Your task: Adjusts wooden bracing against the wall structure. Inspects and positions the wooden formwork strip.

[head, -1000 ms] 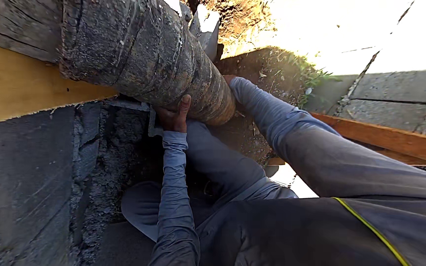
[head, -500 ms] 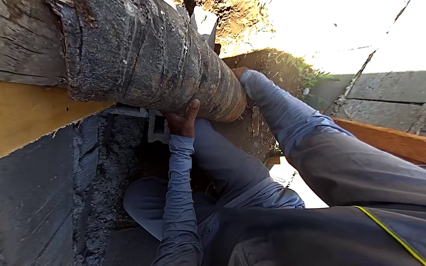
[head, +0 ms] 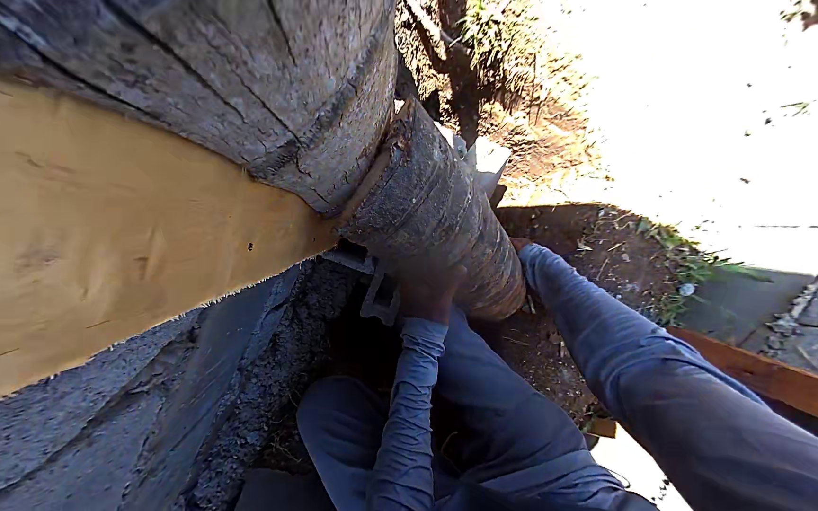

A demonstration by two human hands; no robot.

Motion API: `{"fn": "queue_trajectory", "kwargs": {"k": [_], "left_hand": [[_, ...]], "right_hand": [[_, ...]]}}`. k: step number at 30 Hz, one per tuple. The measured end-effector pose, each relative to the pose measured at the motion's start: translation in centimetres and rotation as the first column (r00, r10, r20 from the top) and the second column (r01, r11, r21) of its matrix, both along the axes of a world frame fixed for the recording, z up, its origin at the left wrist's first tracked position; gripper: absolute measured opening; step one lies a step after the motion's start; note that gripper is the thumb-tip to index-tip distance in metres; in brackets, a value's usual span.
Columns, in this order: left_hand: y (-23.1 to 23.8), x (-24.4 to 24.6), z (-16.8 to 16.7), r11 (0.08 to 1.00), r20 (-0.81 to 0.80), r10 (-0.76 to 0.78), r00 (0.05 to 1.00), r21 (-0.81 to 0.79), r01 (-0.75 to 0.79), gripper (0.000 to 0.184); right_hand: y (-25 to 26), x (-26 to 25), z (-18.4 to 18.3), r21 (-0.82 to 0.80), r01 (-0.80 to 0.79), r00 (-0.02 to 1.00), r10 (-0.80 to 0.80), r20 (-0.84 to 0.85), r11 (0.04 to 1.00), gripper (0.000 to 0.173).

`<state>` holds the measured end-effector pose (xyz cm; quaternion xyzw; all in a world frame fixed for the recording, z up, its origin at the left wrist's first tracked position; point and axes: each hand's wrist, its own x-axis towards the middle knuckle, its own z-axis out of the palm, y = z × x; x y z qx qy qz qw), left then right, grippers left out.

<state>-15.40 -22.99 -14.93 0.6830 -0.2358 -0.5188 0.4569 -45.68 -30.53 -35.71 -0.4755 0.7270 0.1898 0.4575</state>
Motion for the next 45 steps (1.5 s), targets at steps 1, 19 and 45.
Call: {"fn": "queue_trajectory", "kwargs": {"k": [1, 19, 45], "left_hand": [[-0.1, -0.1, 0.0, 1.000, 0.000, 0.010, 1.000, -0.004, -0.010, 0.121], [-0.6, -0.2, -0.3, 0.985, 0.197, -0.017, 0.980, 0.171, -0.017, 0.132], [-1.3, -0.8, -1.5, 0.992, 0.212, 0.013, 0.977, 0.118, -0.039, 0.128]], "right_hand": [[-0.2, 0.9, 1.5, -0.009, 0.046, 0.999, -0.046, 0.000, 0.999, 0.044], [-3.5, 4.7, 2.6, 0.039, -0.195, 0.974, 0.198, -0.114, 0.980, 0.050], [-5.5, 13.4, 17.3, -0.617, 0.228, 0.873, 0.122, 0.472, 0.753, 0.070]]}}
